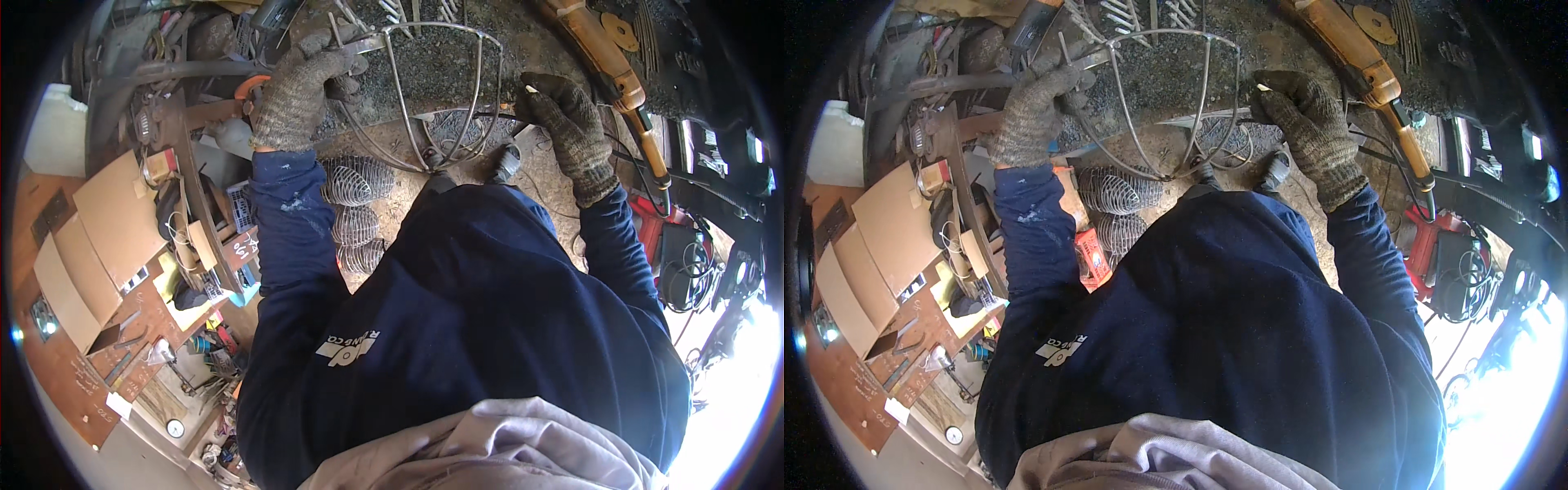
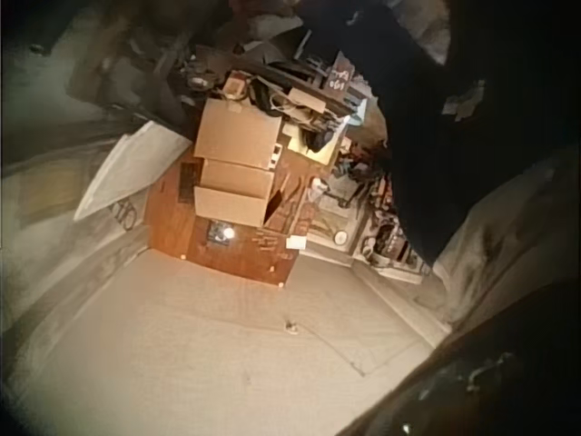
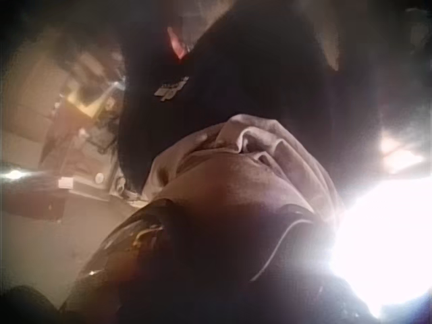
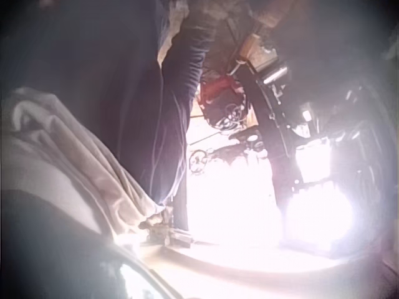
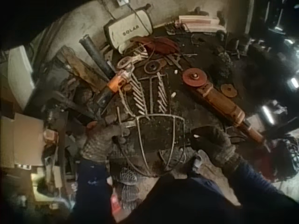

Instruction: The person welds components of a curved metal cage-like frame using a welding tool, positioning the frame by hand and applying the tool to various joints.

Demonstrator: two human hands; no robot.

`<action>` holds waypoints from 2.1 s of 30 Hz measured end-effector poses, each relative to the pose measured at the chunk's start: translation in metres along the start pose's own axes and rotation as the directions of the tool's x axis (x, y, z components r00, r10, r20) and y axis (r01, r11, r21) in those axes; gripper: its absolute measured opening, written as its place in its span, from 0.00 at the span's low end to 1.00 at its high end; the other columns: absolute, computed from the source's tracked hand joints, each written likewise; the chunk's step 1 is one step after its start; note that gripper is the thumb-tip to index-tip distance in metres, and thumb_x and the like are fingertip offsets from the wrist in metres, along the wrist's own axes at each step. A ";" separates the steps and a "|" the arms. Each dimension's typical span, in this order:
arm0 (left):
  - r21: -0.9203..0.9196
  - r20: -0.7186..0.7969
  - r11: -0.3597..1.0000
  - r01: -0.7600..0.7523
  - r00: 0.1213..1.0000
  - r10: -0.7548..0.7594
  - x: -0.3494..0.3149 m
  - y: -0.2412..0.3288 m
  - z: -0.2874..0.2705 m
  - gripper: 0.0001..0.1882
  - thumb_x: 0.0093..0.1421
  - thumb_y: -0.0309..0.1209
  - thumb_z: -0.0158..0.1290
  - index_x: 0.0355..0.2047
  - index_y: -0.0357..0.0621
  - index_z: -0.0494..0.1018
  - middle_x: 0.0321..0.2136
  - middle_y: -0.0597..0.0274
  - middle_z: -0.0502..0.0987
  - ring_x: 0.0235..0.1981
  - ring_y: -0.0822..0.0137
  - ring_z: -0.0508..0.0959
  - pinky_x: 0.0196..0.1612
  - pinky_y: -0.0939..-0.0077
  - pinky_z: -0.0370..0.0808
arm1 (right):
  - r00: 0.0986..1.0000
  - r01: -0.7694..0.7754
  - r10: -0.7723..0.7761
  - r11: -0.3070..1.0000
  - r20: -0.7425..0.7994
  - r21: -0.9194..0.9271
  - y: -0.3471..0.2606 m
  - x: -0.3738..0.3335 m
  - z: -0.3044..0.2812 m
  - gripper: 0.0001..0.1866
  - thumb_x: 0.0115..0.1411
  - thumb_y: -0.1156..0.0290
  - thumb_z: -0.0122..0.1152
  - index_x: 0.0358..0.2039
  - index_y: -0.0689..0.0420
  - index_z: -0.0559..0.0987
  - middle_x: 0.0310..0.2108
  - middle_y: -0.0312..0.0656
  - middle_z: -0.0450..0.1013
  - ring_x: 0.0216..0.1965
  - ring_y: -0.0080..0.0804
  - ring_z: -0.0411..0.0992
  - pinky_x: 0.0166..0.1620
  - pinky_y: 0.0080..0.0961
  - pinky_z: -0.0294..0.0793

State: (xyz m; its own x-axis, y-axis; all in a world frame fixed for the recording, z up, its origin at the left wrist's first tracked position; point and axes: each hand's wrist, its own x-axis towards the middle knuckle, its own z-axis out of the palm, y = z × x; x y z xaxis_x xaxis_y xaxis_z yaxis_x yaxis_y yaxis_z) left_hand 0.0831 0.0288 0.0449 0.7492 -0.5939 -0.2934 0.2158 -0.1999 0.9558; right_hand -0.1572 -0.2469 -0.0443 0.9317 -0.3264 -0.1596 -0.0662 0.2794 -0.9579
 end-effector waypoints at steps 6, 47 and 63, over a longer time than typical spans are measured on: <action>0.000 0.014 1.000 -0.015 1.000 0.015 0.000 0.008 0.011 0.26 0.59 0.33 0.59 0.56 0.33 0.73 0.42 0.55 0.81 0.37 0.69 0.81 0.33 0.78 0.76 | 1.000 -0.015 0.015 1.000 -0.010 -0.009 -0.006 -0.004 0.021 0.16 0.70 0.70 0.56 0.55 0.63 0.74 0.43 0.42 0.78 0.43 0.27 0.76 0.49 0.25 0.78; 0.257 0.046 0.913 -0.316 0.948 0.315 0.008 -0.005 0.020 0.16 0.62 0.31 0.60 0.50 0.41 0.78 0.45 0.61 0.82 0.37 0.73 0.81 0.38 0.79 0.80 | 0.999 -0.033 0.032 0.999 -0.030 -0.042 -0.008 -0.010 0.030 0.16 0.69 0.71 0.56 0.55 0.62 0.74 0.41 0.42 0.79 0.42 0.28 0.78 0.50 0.27 0.78; 0.246 0.022 0.923 -0.295 0.954 0.299 0.006 -0.005 0.023 0.15 0.63 0.29 0.59 0.50 0.43 0.79 0.37 0.67 0.81 0.32 0.78 0.77 0.35 0.84 0.76 | 0.984 0.137 -0.145 0.987 -0.102 -0.085 -0.025 0.003 0.042 0.15 0.68 0.73 0.59 0.53 0.63 0.77 0.44 0.42 0.79 0.43 0.27 0.77 0.48 0.24 0.78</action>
State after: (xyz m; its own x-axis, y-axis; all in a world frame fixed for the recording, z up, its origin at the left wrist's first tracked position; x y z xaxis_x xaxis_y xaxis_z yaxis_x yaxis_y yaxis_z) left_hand 0.0726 0.0083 0.0374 0.7657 -0.6432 0.0051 -0.1753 -0.2011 0.9638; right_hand -0.1378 -0.2168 -0.0107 0.8900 -0.4539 -0.0426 0.0316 0.1547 -0.9875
